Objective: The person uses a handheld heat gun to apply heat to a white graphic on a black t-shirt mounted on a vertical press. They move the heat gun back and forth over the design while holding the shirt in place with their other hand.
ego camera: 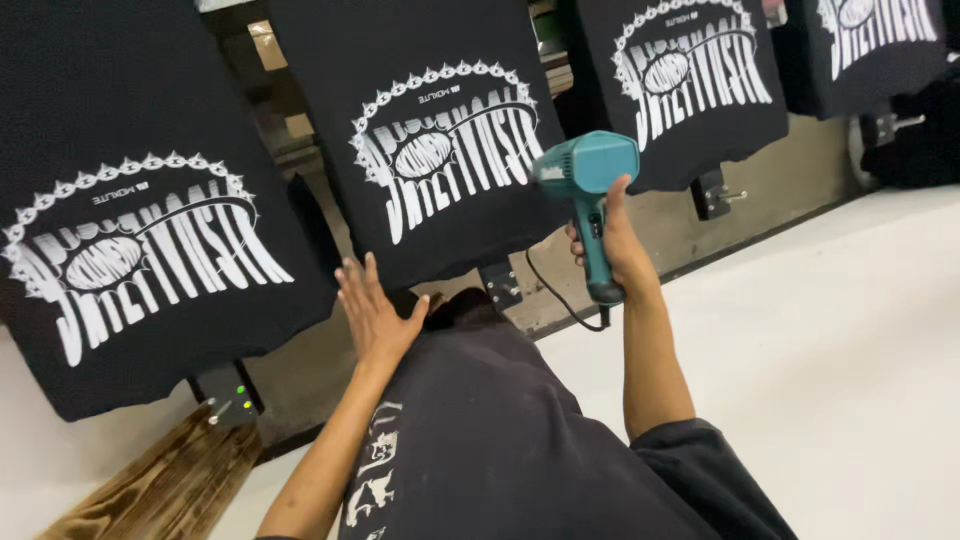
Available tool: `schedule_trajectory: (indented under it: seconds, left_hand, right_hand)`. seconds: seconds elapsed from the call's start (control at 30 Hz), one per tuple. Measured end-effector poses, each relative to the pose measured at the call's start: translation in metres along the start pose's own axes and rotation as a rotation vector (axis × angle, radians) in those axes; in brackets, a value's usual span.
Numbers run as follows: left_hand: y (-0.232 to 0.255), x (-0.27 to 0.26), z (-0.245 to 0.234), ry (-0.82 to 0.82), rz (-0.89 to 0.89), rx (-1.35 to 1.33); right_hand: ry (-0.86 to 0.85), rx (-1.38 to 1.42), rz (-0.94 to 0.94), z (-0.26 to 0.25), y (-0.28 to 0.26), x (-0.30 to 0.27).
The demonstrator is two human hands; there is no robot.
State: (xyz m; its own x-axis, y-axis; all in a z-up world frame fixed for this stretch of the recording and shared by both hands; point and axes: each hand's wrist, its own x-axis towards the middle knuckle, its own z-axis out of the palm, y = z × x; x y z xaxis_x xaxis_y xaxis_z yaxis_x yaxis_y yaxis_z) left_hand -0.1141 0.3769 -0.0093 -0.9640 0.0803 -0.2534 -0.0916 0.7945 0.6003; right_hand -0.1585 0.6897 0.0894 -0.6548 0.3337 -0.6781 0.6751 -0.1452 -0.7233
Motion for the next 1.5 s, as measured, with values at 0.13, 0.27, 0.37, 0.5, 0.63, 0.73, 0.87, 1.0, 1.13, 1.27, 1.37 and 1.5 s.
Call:
schedule_trajectory:
  seconds: [0.13, 0.27, 0.37, 0.5, 0.63, 0.73, 0.87, 1.0, 1.13, 1.27, 1.37, 1.5]
  left_hand:
    - [0.025, 0.018, 0.005, -0.015, 0.021, 0.015]
    - [0.032, 0.023, 0.026, -0.006, -0.05, 0.033]
    - [0.045, 0.026, 0.031, 0.04, -0.124, 0.028]
    - [0.058, 0.023, 0.046, 0.082, -0.23, -0.035]
    - [0.064, 0.029, 0.062, 0.122, -0.264, 0.049]
    - [0.066, 0.029, 0.07, 0.129, -0.294, 0.074]
    - [0.067, 0.037, 0.071, 0.139, -0.338, 0.051]
    - [0.07, 0.036, 0.071, 0.162, -0.332, 0.03]
    - [0.065, 0.041, 0.073, 0.16, -0.312, 0.07]
    - [0.068, 0.045, 0.065, 0.128, -0.295, 0.04]
    - [0.056, 0.041, 0.077, 0.149, -0.261, 0.081]
    - [0.047, 0.039, 0.086, 0.156, -0.218, 0.112]
  right_hand:
    - [-0.041, 0.02, 0.021, -0.003, -0.015, 0.031]
    - [-0.043, -0.017, 0.022, 0.001, -0.051, 0.052]
    - [-0.077, 0.016, 0.036, -0.003, -0.07, 0.081]
    - [-0.078, -0.003, -0.021, 0.008, -0.095, 0.094]
    - [-0.158, -0.008, 0.007, 0.004, -0.103, 0.119]
    - [-0.173, -0.025, -0.026, 0.008, -0.107, 0.125]
    - [-0.214, -0.073, -0.022, 0.01, -0.114, 0.133]
    - [-0.164, -0.042, -0.009, 0.014, -0.108, 0.134]
    - [-0.17, -0.088, -0.003, 0.014, -0.122, 0.12]
    - [-0.133, -0.117, -0.02, 0.003, -0.111, 0.127]
    - [-0.159, -0.085, 0.025, -0.004, -0.112, 0.113]
    - [-0.127, -0.042, 0.024, -0.008, -0.107, 0.103]
